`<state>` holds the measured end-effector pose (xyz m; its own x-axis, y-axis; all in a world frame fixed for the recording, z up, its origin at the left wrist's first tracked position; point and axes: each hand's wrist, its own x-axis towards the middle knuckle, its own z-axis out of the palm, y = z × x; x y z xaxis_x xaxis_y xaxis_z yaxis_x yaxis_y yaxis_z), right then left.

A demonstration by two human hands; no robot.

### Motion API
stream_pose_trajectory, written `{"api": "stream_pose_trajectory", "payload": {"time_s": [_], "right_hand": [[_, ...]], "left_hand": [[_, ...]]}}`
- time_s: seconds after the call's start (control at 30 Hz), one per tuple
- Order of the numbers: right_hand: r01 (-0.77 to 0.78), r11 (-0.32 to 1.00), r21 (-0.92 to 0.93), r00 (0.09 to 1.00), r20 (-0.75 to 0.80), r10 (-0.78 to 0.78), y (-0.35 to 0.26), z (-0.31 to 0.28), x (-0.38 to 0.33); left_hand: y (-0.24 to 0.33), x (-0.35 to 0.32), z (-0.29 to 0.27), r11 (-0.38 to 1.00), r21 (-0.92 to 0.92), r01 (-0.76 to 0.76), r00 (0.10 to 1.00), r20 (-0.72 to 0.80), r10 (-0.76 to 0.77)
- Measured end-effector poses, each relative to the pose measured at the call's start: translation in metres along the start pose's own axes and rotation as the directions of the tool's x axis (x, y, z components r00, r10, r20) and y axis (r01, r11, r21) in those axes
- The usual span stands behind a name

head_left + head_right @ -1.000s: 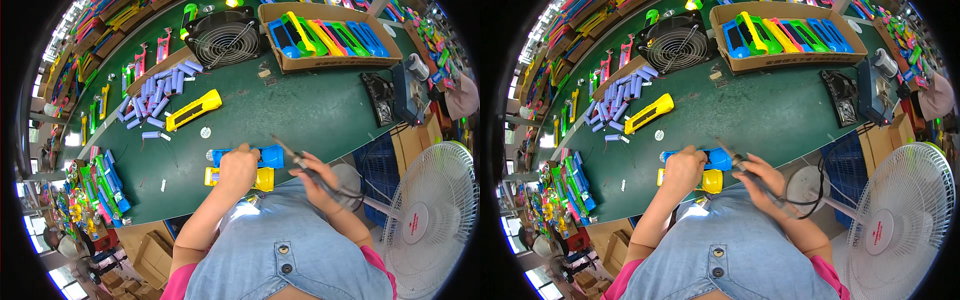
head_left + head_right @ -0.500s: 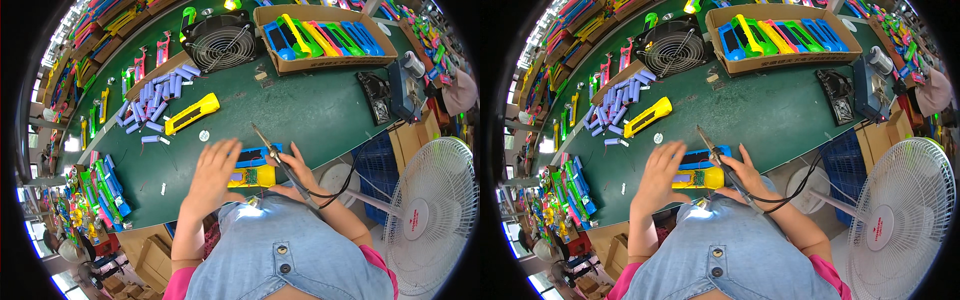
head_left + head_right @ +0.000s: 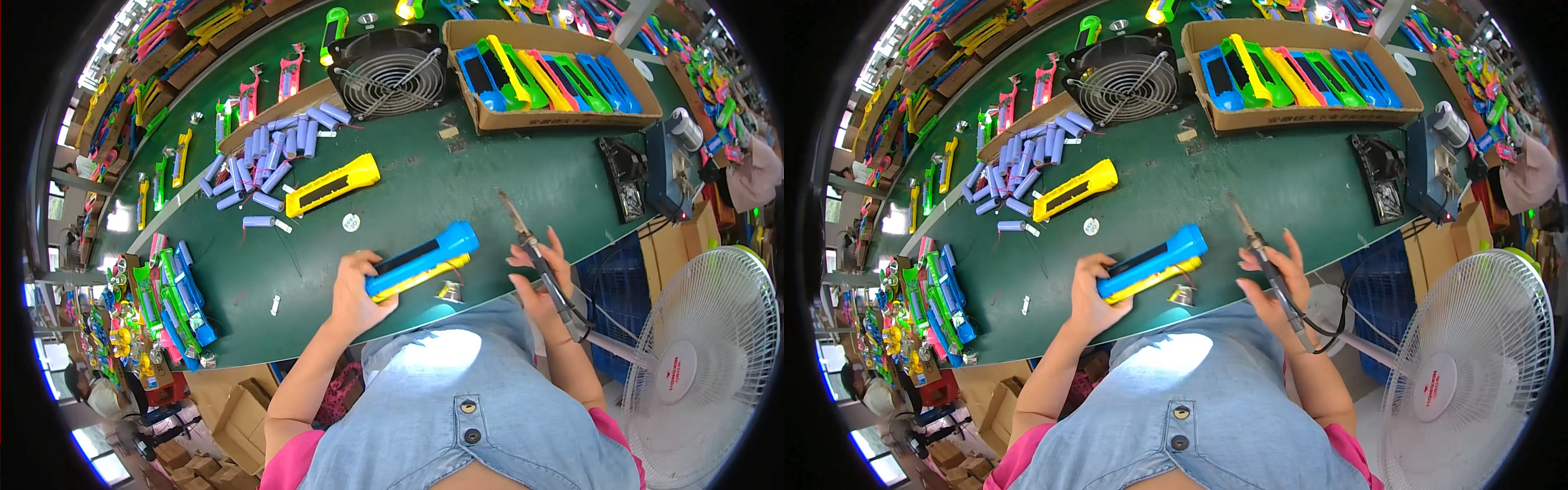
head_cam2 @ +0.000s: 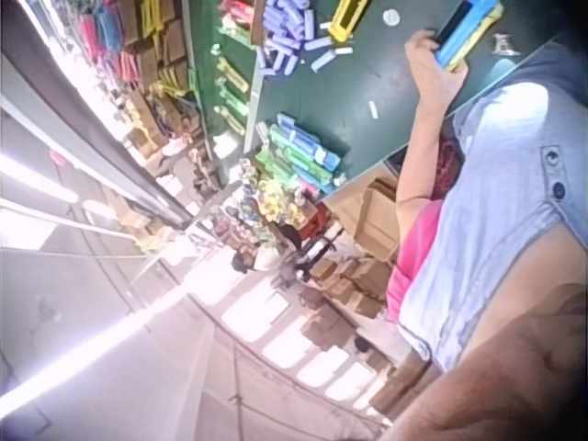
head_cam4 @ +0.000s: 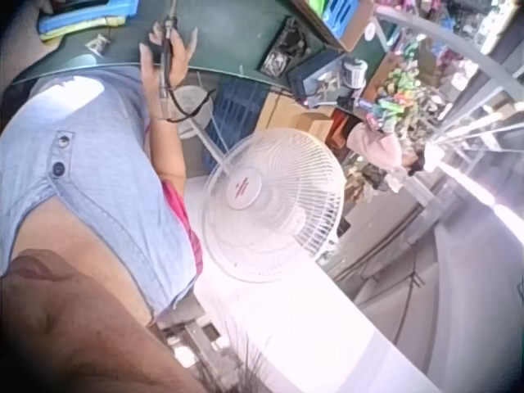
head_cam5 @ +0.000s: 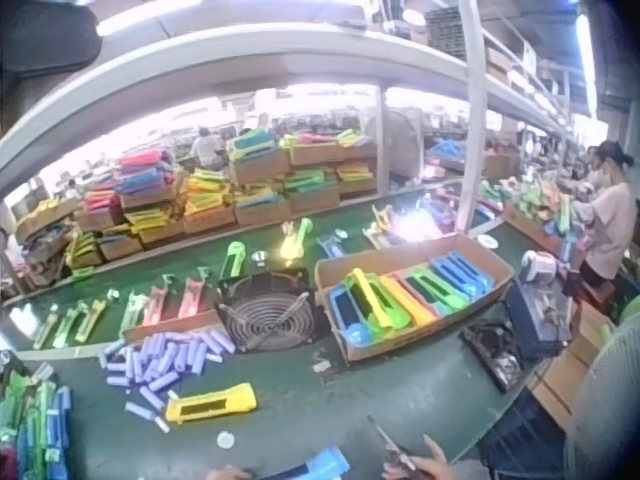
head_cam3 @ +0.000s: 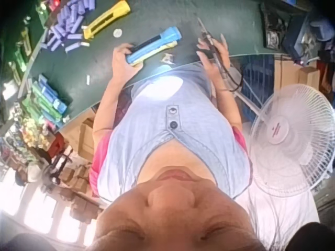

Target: The person assembles flashlights by placing internal components into the plastic casings, soldering wiring connections using a soldering iron, fitting the casing pieces together, and placing the assembled flashlights onto the conveyor belt.

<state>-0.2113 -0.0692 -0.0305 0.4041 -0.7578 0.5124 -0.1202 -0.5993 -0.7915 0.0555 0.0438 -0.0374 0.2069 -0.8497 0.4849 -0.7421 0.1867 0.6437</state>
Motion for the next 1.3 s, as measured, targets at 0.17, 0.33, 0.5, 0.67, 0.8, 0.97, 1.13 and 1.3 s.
{"api": "stream_pose_trajectory", "payload": {"time_s": [0.17,0.33,0.5,0.67,0.8,0.97,1.13,1.3], "right_hand": [[-0.052,0.982,-0.181,0.988,-0.150,0.024,0.016,-0.013,0.008],[-0.085,0.928,-0.364,0.987,-0.158,0.029,0.024,-0.025,0.015],[-0.208,0.903,-0.376,0.971,-0.190,0.145,0.020,-0.017,0.017],[-0.181,0.918,-0.352,0.970,-0.219,0.107,0.030,-0.009,0.017],[-0.181,0.892,-0.414,0.980,-0.154,0.127,0.028,-0.012,0.020],[-0.183,0.912,-0.367,0.972,-0.204,0.113,0.033,-0.012,0.017],[-0.171,0.927,-0.333,0.972,-0.209,0.104,0.030,-0.015,0.018],[-0.106,0.963,-0.246,0.969,-0.242,0.045,0.029,-0.016,0.015]], "left_hand": [[0.008,0.014,-0.039,0.965,0.250,-0.080,0.926,0.377,-0.021],[-0.018,0.125,-0.107,0.951,0.296,-0.085,0.987,-0.108,0.122],[-0.123,0.265,-0.123,0.870,0.473,0.143,0.971,-0.238,-0.030],[-0.281,0.311,-0.099,0.817,0.465,0.341,0.881,-0.461,-0.105],[-0.303,0.326,-0.071,0.683,0.671,0.290,0.945,-0.087,-0.316],[-0.269,0.358,-0.094,0.662,0.687,0.298,0.824,0.164,-0.542],[-0.280,0.300,-0.099,0.369,0.884,0.288,0.843,-0.051,-0.535],[-0.315,0.276,-0.121,0.395,0.840,0.371,0.773,-0.044,-0.633]]}}
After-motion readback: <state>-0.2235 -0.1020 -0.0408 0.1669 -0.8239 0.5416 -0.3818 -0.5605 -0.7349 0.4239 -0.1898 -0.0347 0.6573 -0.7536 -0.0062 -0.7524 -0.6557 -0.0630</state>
